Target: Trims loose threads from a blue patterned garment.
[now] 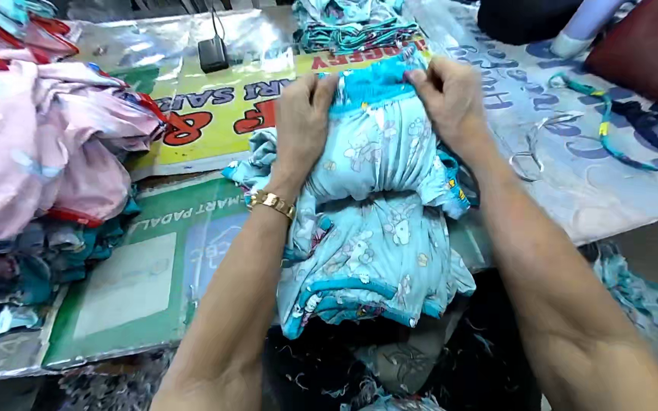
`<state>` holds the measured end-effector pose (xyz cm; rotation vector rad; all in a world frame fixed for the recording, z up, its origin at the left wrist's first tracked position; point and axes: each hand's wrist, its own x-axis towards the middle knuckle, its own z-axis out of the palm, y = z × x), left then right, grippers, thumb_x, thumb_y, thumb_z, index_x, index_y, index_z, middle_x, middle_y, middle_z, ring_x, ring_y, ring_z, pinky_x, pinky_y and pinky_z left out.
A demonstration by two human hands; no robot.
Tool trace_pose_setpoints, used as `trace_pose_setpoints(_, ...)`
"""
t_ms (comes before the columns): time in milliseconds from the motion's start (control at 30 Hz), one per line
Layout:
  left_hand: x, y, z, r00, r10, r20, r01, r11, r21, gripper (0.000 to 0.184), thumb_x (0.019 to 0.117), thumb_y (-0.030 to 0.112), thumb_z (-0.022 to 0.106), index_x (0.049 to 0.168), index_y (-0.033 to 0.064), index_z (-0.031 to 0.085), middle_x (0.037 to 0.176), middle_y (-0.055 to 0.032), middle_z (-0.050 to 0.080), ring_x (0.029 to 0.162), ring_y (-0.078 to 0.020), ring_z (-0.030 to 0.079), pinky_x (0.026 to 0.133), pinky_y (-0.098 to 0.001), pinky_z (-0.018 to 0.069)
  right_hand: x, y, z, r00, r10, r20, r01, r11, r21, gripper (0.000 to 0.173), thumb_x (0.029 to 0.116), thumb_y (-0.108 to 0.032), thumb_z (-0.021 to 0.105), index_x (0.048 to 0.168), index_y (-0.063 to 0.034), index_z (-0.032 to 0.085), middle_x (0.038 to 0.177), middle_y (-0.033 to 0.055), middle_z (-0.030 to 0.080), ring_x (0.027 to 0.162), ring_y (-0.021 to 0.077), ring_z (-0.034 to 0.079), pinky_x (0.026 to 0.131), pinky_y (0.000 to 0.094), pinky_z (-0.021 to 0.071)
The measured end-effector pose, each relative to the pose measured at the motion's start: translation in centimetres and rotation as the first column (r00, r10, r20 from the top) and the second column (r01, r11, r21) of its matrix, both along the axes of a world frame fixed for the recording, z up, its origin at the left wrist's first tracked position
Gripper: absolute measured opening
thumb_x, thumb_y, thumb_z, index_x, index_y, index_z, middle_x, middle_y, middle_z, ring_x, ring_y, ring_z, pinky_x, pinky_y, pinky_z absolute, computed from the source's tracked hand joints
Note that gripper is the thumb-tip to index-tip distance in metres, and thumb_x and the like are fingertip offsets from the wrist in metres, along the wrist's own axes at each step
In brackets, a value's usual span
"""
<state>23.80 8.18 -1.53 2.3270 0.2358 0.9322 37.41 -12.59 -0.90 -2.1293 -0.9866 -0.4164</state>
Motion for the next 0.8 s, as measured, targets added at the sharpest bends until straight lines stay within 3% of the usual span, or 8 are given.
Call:
trace_pose_setpoints(100, 1.7, 1.4, -3.9, 0.995, 0.022, -0.094, -0.035, 0.99, -0.139, 0.049, 0.1081, 0.041, 0.046, 0.097, -0.0025, 0.066, 0.081, -0.011, 0.062, 0.076, -0.0195, 0.06, 0.076, -0.0429, 0.0499, 1.0, 1.2, -3.5, 0.996, -0.066, -0.063, 0.067, 0.997, 0.029, 0.045, 0.1059, -0.041, 0.051, 0.099, 0.0018, 0.064, 0.082, 0.0147, 0.063, 0.076, 0.0294, 0.063, 0.072, 0.0526, 0.0494)
trace_pose_setpoints(267, 2.3, 1.5, -3.7, 0.993, 0.043, -0.11, -0.06, 0.986, -0.157, 0.05, 0.1076, 0.044, 0.046, 0.098, -0.0003, 0.067, 0.082, -0.0084, 0.061, 0.076, -0.0179, 0.06, 0.077, -0.0415, 0.0494, 2.3, 1.2, -3.0, 0.996, 0.019, -0.09, -0.016, 0.999, 0.029, 0.04, 0.1042, -0.038, 0.057, 0.113, 0.0013, 0.059, 0.089, 0.0125, 0.064, 0.078, 0.0257, 0.064, 0.074, 0.0485, 0.0526)
trace_pose_setpoints(433, 1.8, 1.4, -4.0, 0.993, 0.06, -0.106, -0.072, 0.991, -0.115, 0.052, 0.109, 0.044, 0.04, 0.097, 0.0008, 0.066, 0.084, -0.0082, 0.061, 0.08, -0.0189, 0.06, 0.08, -0.0425, 0.0488, -1.1, -0.4, 0.8, 0.993, -0.072, -0.091, 0.07, 0.997, -0.02, 0.058, 0.0993, -0.048, 0.06, 0.132, -0.0007, 0.06, 0.125, 0.0174, 0.065, 0.111, 0.0277, 0.066, 0.097, 0.0505, 0.052)
trace_pose_setpoints(467, 1.7, 1.6, -4.0, 0.994, 0.047, -0.103, -0.057, 0.994, -0.098, 0.052, 0.1096, 0.044, 0.039, 0.097, 0.0008, 0.066, 0.084, -0.0088, 0.061, 0.081, -0.0193, 0.061, 0.08, -0.0428, 0.0484, -3.5, -1.4, 1.8, 0.997, -0.067, -0.04, 0.068, 0.997, 0.019, 0.057, 0.0997, -0.047, 0.061, 0.13, 0.001, 0.061, 0.123, 0.0184, 0.064, 0.109, 0.0265, 0.065, 0.095, 0.0477, 0.052)
trace_pose_setpoints(533, 1.2, 2.0, -3.6, 0.989, -0.008, -0.147, -0.001, 0.998, -0.067, 0.051, 0.1106, 0.042, 0.036, 0.1, 0.0007, 0.064, 0.087, -0.0097, 0.06, 0.083, -0.0196, 0.06, 0.082, -0.0425, 0.048, -9.7, -4.0, 1.8, 0.993, 0.094, 0.069, -0.096, 0.995, 0.027, 0.045, 0.1013, -0.037, 0.063, 0.116, 0.0057, 0.061, 0.101, 0.0174, 0.064, 0.085, 0.0225, 0.063, 0.075, 0.0406, 0.0537)
trace_pose_setpoints(633, -0.9, 2.3, -1.6, 0.967, -0.056, -0.247, 0.061, 0.998, 0.012, 0.044, 0.1099, 0.039, 0.04, 0.117, 0.0008, 0.06, 0.101, -0.0135, 0.065, 0.094, -0.0211, 0.065, 0.089, -0.0432, 0.0514, -17.5, -7.1, -3.0, 0.905, 0.411, 0.108, -0.385, 0.901, -0.199, 0.038, 0.0893, -0.042, 0.075, 0.096, -0.0055, 0.067, 0.086, 0.0075, 0.063, 0.058, 0.0176, 0.06, 0.046, 0.0357, 0.05)
trace_pose_setpoints(733, -5.8, 0.6, 0.4, 0.989, -0.044, -0.141, 0.054, 0.996, 0.066, 0.04, 0.1072, 0.032, 0.048, 0.13, 0.0005, 0.058, 0.12, -0.0142, 0.067, 0.108, -0.0185, 0.066, 0.096, -0.038, 0.0532, -20.5, -8.4, -8.2, 0.904, 0.402, 0.149, -0.334, 0.879, -0.341, 0.032, 0.0941, -0.042, 0.067, 0.097, -0.0101, 0.068, 0.086, 0.0079, 0.062, 0.059, 0.022, 0.061, 0.043, 0.0361, 0.0467)
trace_pose_setpoints(800, -10.5, -2.5, 0.8, 0.994, -0.078, -0.072, 0.084, 0.994, 0.072, 0.033, 0.1074, 0.025, 0.049, 0.124, -0.0012, 0.059, 0.114, -0.0125, 0.067, 0.101, -0.0147, 0.066, 0.087, -0.0337, 0.0546, -21.3, -9.1, -9.2, 0.928, 0.334, 0.166, -0.279, 0.917, -0.285, 0.026, 0.0963, -0.035, 0.065, 0.101, -0.0104, 0.071, 0.088, 0.0082, 0.066, 0.064, 0.0219, 0.064, 0.047, 0.0342, 0.0489)
